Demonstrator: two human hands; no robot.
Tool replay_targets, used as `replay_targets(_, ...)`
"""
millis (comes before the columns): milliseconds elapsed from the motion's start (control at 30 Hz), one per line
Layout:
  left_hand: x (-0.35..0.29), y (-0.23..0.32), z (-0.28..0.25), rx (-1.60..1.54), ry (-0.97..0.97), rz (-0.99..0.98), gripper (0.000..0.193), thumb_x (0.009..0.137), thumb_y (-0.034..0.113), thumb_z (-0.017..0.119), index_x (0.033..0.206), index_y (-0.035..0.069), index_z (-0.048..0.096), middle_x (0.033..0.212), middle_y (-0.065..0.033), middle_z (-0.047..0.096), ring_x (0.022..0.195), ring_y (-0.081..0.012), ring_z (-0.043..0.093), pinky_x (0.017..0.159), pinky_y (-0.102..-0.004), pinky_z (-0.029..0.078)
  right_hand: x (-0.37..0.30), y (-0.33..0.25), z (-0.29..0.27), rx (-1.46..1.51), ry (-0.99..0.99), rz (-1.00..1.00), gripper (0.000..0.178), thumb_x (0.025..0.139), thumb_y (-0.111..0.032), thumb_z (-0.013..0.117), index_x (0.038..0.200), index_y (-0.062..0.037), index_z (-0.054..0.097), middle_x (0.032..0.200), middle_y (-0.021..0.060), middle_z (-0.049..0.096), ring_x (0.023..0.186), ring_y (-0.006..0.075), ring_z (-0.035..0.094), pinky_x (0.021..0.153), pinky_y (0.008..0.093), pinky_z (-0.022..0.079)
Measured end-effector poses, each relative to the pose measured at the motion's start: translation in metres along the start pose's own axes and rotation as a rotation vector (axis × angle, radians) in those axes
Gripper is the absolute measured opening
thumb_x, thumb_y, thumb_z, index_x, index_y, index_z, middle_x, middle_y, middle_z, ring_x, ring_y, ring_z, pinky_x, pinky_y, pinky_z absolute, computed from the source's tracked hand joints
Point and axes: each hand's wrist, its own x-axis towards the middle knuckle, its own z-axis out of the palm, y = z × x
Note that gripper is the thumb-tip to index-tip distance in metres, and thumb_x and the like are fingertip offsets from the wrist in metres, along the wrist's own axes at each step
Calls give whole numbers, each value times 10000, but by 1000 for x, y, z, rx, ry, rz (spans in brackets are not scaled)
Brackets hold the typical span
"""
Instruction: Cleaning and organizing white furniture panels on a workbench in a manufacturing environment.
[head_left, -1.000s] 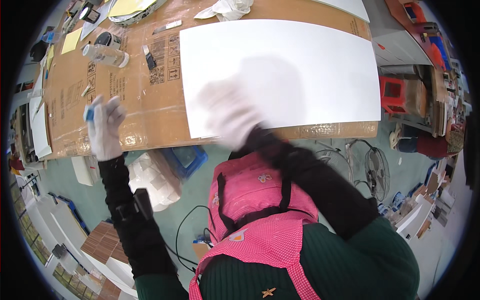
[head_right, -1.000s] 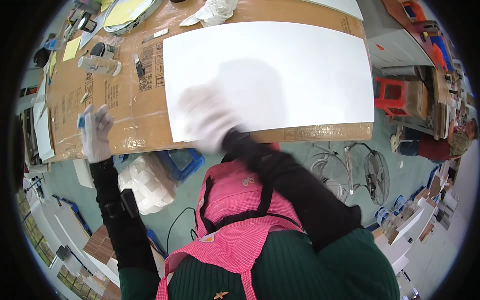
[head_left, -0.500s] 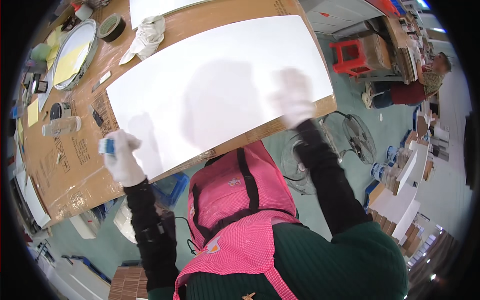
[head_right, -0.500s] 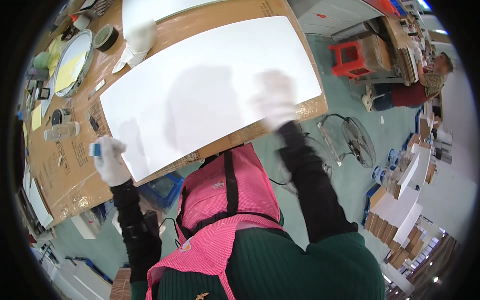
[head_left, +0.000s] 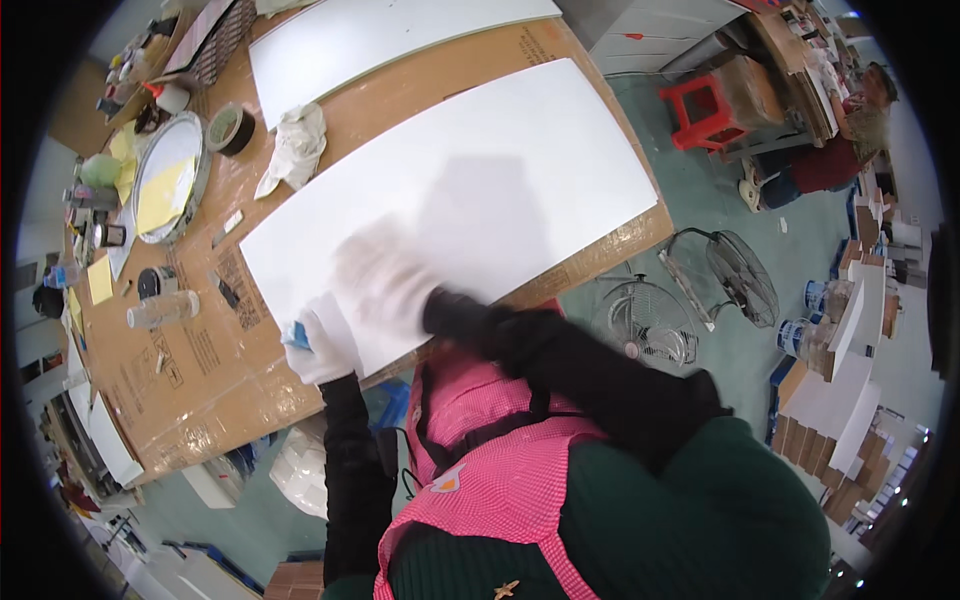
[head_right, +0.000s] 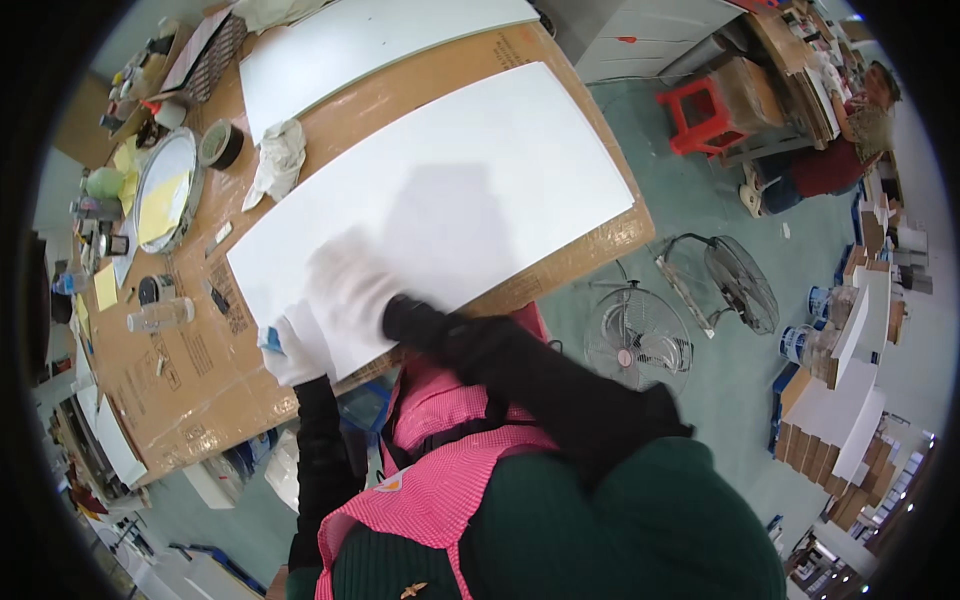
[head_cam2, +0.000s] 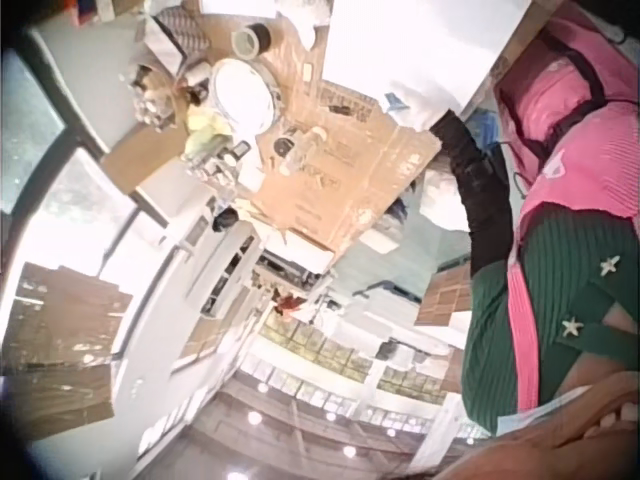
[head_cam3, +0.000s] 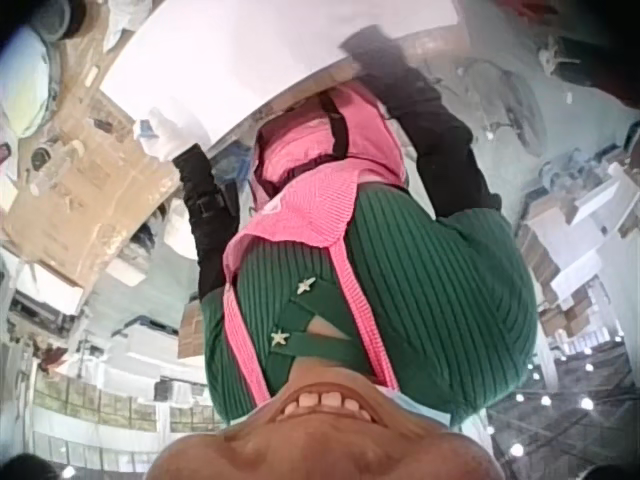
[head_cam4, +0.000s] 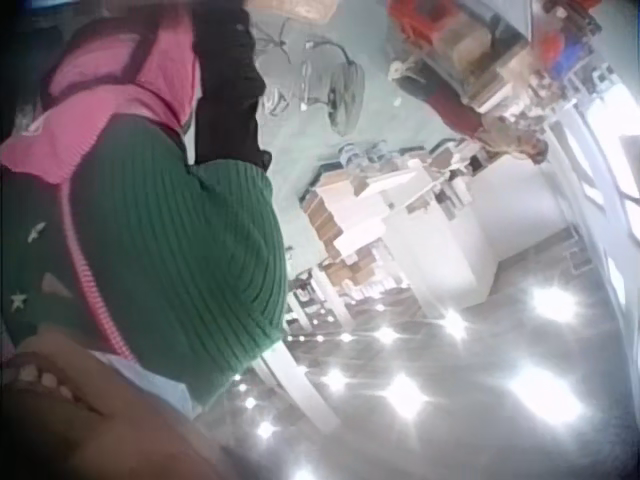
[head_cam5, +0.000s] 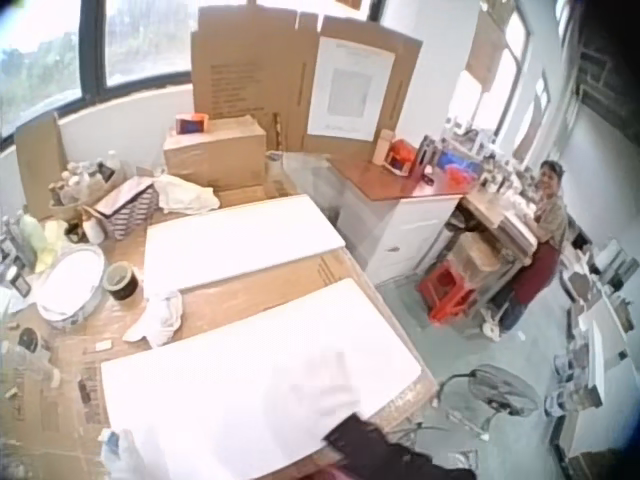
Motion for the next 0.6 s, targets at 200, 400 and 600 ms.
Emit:
replay_targets(200, -1, -10, -25, 40, 21, -63, 252, 886, 196, 660, 891, -47, 592, 797, -60, 630, 708, -109, 568, 655, -263, 476, 6, 107, -72, -14, 406, 116, 353, 892, -361, 506, 1068, -80, 627, 1047, 167, 612, 1045, 335, 579, 981, 497, 416)
replay_targets(400, 3, -18, -26, 111, 10, -73, 237, 878, 185, 647, 903, -50, 633, 770, -52, 637, 700, -112, 576, 639, -272, 478, -174, 383, -125, 112, -565, 1231, 506, 861, -334, 585, 1266, -43, 499, 1264, 227, 542, 1191, 386, 499, 978, 446, 416)
replay_targets(600, -1, -9, -29, 137, -10, -107, 221, 863, 183, 587, 857, -36, 619, 705, -34, 597, 629, -112, 552, 584, -263, 447, -50, 240, -142, -399, 283, 522, 283, 860, -260, 552, 994, -13, 591, 1104, 192, 581, 1013, 349, 550, 881, 428, 469)
